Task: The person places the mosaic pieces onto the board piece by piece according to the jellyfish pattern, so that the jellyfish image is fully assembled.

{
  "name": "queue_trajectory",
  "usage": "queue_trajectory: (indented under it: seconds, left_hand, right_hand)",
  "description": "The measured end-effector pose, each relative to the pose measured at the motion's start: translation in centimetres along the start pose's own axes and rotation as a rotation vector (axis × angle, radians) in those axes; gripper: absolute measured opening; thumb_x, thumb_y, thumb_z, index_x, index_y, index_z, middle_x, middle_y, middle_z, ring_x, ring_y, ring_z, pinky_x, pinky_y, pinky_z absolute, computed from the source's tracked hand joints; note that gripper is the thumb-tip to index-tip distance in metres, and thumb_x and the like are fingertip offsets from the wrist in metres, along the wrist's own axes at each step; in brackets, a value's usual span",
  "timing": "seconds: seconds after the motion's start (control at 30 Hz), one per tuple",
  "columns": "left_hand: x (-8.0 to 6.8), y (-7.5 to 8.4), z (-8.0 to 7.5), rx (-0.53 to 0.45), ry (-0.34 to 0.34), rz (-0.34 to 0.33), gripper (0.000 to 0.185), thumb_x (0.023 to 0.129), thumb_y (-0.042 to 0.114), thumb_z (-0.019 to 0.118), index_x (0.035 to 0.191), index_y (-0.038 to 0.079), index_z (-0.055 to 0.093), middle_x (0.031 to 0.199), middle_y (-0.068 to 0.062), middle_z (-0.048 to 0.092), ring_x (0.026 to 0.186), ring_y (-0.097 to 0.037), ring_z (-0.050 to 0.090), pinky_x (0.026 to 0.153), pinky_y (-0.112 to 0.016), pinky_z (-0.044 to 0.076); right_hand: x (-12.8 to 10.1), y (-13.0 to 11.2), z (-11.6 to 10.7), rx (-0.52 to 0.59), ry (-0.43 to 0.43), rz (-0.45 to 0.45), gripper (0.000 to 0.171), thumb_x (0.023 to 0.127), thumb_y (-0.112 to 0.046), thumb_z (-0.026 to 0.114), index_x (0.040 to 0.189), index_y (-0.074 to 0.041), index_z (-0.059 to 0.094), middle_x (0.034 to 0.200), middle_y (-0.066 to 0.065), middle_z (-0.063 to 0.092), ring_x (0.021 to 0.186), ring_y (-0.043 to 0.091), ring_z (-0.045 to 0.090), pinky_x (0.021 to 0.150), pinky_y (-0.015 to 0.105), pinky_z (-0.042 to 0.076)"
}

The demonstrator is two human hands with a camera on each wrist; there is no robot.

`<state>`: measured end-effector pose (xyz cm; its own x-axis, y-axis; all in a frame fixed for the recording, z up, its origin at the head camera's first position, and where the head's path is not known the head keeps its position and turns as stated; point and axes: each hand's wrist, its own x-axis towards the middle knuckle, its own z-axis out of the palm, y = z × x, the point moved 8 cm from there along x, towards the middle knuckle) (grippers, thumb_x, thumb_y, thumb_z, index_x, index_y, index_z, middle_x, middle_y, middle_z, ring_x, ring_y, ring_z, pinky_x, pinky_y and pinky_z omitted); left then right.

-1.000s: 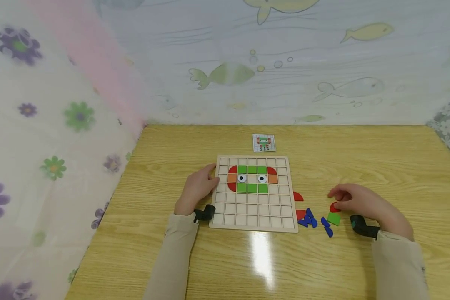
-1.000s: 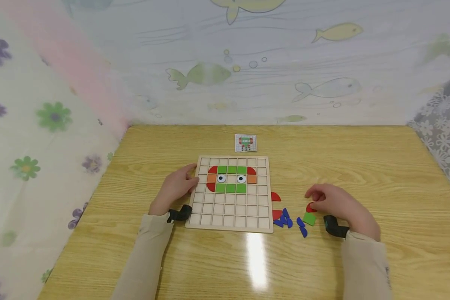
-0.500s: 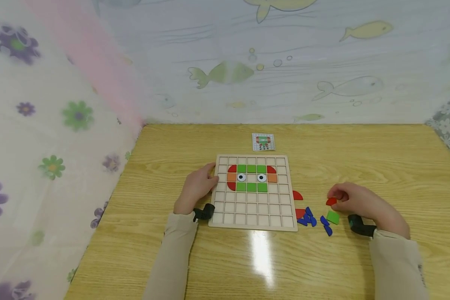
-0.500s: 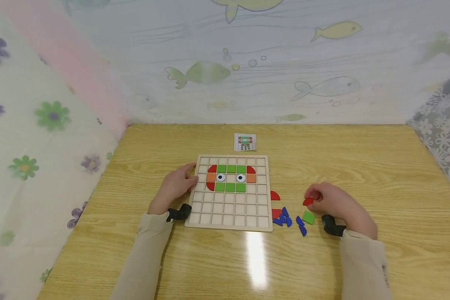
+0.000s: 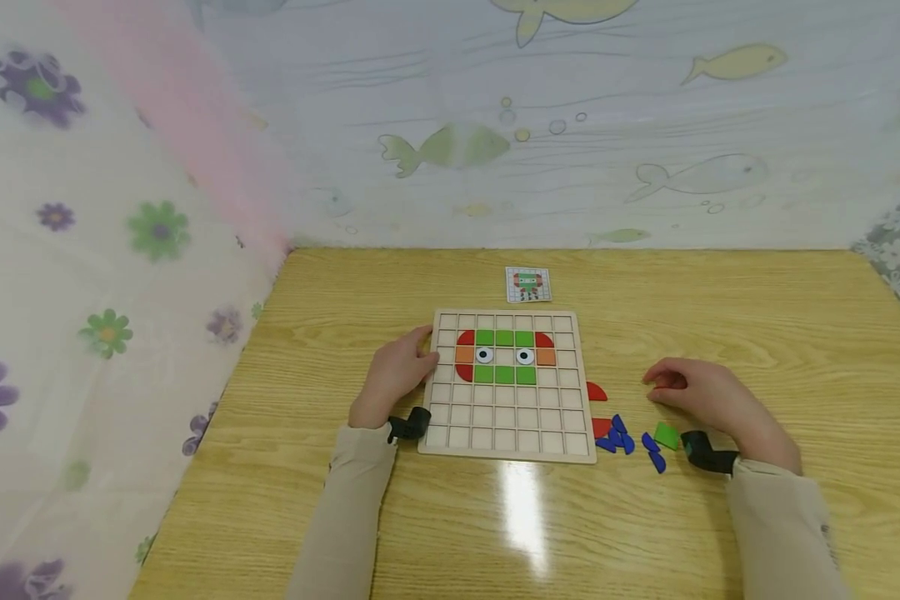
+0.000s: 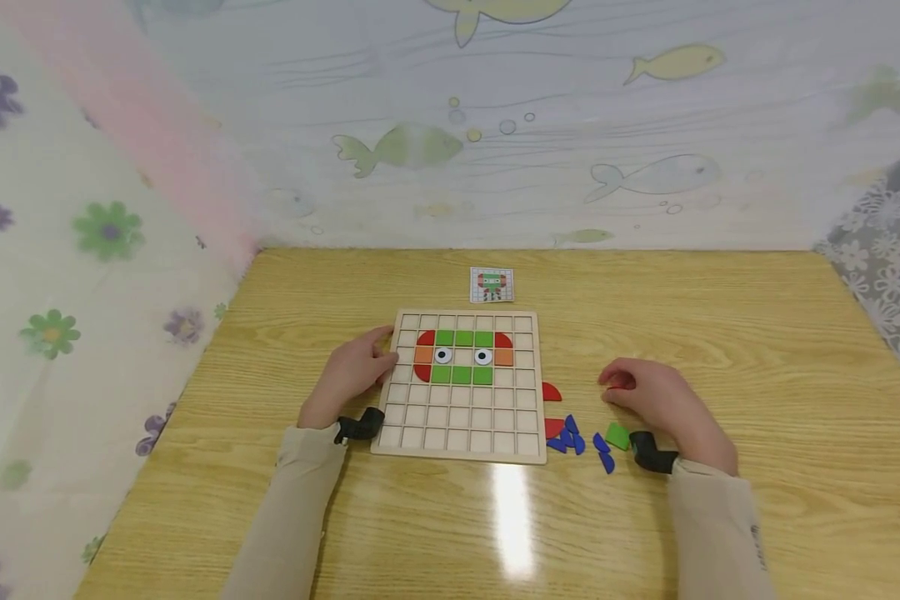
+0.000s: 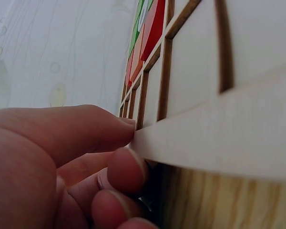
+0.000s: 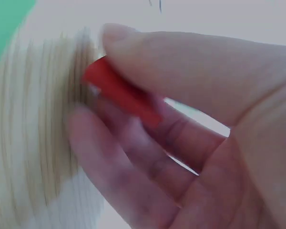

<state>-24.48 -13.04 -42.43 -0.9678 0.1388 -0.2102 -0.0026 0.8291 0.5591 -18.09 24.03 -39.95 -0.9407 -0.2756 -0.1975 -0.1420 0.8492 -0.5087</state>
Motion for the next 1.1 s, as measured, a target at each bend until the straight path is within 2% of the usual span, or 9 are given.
queue_trajectory:
  seconds: [0.13, 0.27, 0.37, 0.7, 0.9, 1.1]
  left_hand:
    - [0.1, 0.1, 0.0, 0.032, 0.005, 0.024, 0.052, 0.087, 0.028, 0.050, 0.136, 0.016, 0.038, 0.054, 0.005, 0.056, 0.042, -0.014, 0.047, 0.050, -0.029, 0.037]
    - [0.2, 0.3, 0.0, 0.055, 0.006, 0.038, 0.052, 0.087, 0.028, 0.050, 0.136, 0.015, 0.038, 0.053, 0.006, 0.055, 0.043, -0.014, 0.046, 0.050, -0.029, 0.036]
    - [0.1, 0.4, -0.1, 0.056, 0.005, 0.035, 0.053, 0.087, 0.028, 0.049, 0.136, 0.015, 0.038, 0.053, 0.006, 0.055, 0.043, -0.014, 0.046, 0.050, -0.029, 0.036]
    - [0.1, -0.1, 0.0, 0.042, 0.002, 0.013, 0.053, 0.086, 0.029, 0.050, 0.136, 0.016, 0.037, 0.055, 0.004, 0.055, 0.044, -0.015, 0.047, 0.049, -0.029, 0.037]
    - [0.1, -0.2, 0.1, 0.038, 0.009, 0.016, 0.053, 0.086, 0.029, 0.050, 0.136, 0.016, 0.038, 0.055, 0.005, 0.055, 0.044, -0.015, 0.047, 0.047, -0.029, 0.037]
    - [0.2, 0.0, 0.0, 0.048, 0.014, 0.032, 0.052, 0.085, 0.028, 0.050, 0.135, 0.016, 0.039, 0.053, 0.005, 0.055, 0.043, -0.015, 0.047, 0.048, -0.029, 0.037]
  right_hand:
    - [0.5, -1.1, 0.2, 0.007, 0.026, 0.004, 0.025, 0.086, -0.030, 0.058, 0.102, -0.012, 0.064, 0.091, 0.003, 0.062, 0.081, 0.020, 0.053, 0.074, 0.041, 0.041]
    - [1.2, -2.4, 0.2, 0.022, 0.067, 0.004, 0.027, 0.087, -0.029, 0.056, 0.105, -0.013, 0.067, 0.102, 0.008, 0.063, 0.089, 0.024, 0.055, 0.077, 0.044, 0.041]
    - [1.8, -3.4, 0.5, 0.040, 0.089, 0.000, 0.026, 0.087, -0.028, 0.056, 0.105, -0.014, 0.067, 0.099, 0.006, 0.064, 0.089, 0.023, 0.055, 0.078, 0.042, 0.041]
    - [4.0, -6.1, 2.5, 0.136, 0.042, -0.018, 0.026, 0.087, -0.032, 0.056, 0.105, -0.017, 0.067, 0.107, 0.004, 0.062, 0.092, 0.020, 0.053, 0.080, 0.039, 0.042]
    - [5.1, -7.5, 3.2, 0.176, 0.033, -0.041, 0.025, 0.088, -0.030, 0.055, 0.106, -0.018, 0.067, 0.108, 0.003, 0.061, 0.097, 0.021, 0.053, 0.083, 0.040, 0.041]
    - [6.0, -8.0, 3.9, 0.210, 0.031, -0.001, 0.021, 0.088, -0.030, 0.055, 0.103, -0.020, 0.066, 0.094, 0.000, 0.061, 0.083, 0.018, 0.053, 0.073, 0.033, 0.042]
